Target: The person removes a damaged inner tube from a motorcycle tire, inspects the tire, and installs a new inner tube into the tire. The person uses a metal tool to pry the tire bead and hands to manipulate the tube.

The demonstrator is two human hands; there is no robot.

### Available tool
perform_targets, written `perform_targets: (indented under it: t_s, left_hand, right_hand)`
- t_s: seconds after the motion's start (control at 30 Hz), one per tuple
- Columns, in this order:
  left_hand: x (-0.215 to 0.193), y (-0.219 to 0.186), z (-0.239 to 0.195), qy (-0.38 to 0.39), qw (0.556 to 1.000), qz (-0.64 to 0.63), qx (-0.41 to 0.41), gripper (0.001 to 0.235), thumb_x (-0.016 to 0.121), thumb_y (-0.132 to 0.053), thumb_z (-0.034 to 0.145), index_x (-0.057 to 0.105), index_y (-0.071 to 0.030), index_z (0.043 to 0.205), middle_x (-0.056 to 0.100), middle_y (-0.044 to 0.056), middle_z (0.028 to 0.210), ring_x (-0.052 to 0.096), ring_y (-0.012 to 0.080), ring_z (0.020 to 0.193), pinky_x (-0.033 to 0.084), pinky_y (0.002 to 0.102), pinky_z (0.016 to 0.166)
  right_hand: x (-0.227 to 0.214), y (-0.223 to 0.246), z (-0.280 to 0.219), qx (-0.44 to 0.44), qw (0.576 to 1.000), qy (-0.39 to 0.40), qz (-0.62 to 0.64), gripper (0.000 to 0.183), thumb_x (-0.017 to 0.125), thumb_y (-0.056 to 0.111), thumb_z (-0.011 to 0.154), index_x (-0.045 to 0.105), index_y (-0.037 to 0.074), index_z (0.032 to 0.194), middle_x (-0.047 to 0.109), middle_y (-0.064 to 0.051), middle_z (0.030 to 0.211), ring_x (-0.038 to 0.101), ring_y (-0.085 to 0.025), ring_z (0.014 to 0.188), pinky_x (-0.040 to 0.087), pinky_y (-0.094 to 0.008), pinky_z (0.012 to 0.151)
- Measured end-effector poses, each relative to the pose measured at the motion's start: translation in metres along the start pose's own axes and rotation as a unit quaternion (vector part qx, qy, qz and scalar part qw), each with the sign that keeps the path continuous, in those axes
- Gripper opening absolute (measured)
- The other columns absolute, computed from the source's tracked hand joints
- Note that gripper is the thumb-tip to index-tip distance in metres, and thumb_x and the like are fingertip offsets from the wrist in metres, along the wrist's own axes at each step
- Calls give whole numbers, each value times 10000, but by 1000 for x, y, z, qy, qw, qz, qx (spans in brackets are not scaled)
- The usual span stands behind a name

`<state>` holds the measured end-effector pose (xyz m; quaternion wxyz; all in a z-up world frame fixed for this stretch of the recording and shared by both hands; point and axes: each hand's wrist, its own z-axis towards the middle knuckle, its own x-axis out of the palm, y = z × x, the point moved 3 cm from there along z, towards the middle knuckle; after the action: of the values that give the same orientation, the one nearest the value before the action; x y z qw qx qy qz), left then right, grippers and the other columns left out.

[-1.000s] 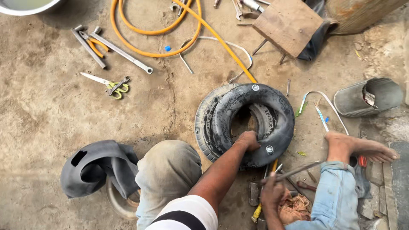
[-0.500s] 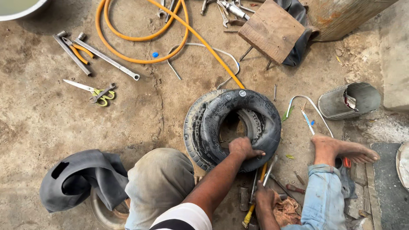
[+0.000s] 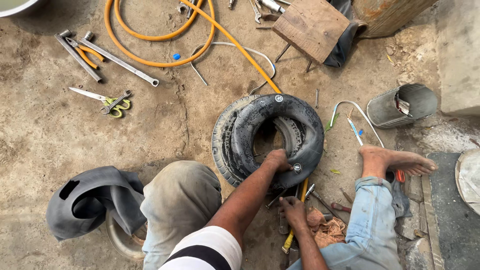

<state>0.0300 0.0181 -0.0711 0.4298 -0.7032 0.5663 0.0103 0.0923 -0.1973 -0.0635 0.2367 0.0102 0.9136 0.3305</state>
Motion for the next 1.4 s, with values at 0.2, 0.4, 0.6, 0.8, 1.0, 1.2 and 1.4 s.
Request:
perform_targets:
  t_s: [0.2,0.4,0.6,0.8,1.0,1.2,1.4]
  left_hand:
    - [-52,-50,-59,-154,981,34,117,400,771,-267,831,702,-91,1184,680,173,1257,631,342,1203,500,475,1015]
    - [-139,-159,-129,-191,917,9,350,325,757,-321,834,696,-89,1053,756,139,987,722,341,977,575,461,839]
    - [-190,-105,-213,-125,928,161,311,362,776,-240,813,696,-97,1136,744,116,1027,720,295,987,571,436,869]
    - [-209,-52,-248,-134,956,219,141,373,867,-139,714,781,-66,1069,749,160,1143,711,286,1096,564,394,940]
    - [-179,-68,-221,-145,939,199,240,309,757,-178,794,802,-52,1073,764,177,1135,737,304,1115,597,400,936]
    - [-156,-64,-252,-184,908,182,330,513,836,-230,687,734,-82,1168,723,158,1161,680,317,1097,556,414,913]
    - [-183,-9,-322,-161,954,191,166,381,830,-181,721,784,-91,1088,764,129,1118,736,267,1081,601,399,897]
  right_hand:
    - [7,11,1,-52,998,20,-14,330,717,306,925,720,0,1045,722,-91,741,657,-165,599,513,-308,570]
    - [7,9,9,-76,997,20,12,330,710,295,942,722,-21,1037,710,-108,742,641,-167,582,521,-320,560]
    - [-11,28,-11,-84,995,-35,-49,313,714,279,928,671,47,1134,726,-85,797,669,-166,637,543,-341,585]
    - [-36,34,-39,-142,985,-97,-3,273,716,192,948,713,9,1150,750,-117,836,678,-169,682,544,-305,621]
    - [-61,62,-103,-284,951,-120,28,225,639,102,946,675,-3,1142,728,-89,836,674,-134,669,545,-259,572]
    - [-40,179,-143,-334,940,-57,31,184,676,122,988,693,-16,1109,721,-76,862,646,-128,659,475,-261,530]
    - [15,216,-154,-435,897,-37,-71,190,676,138,992,712,-11,1104,757,-110,903,703,-159,727,564,-281,633]
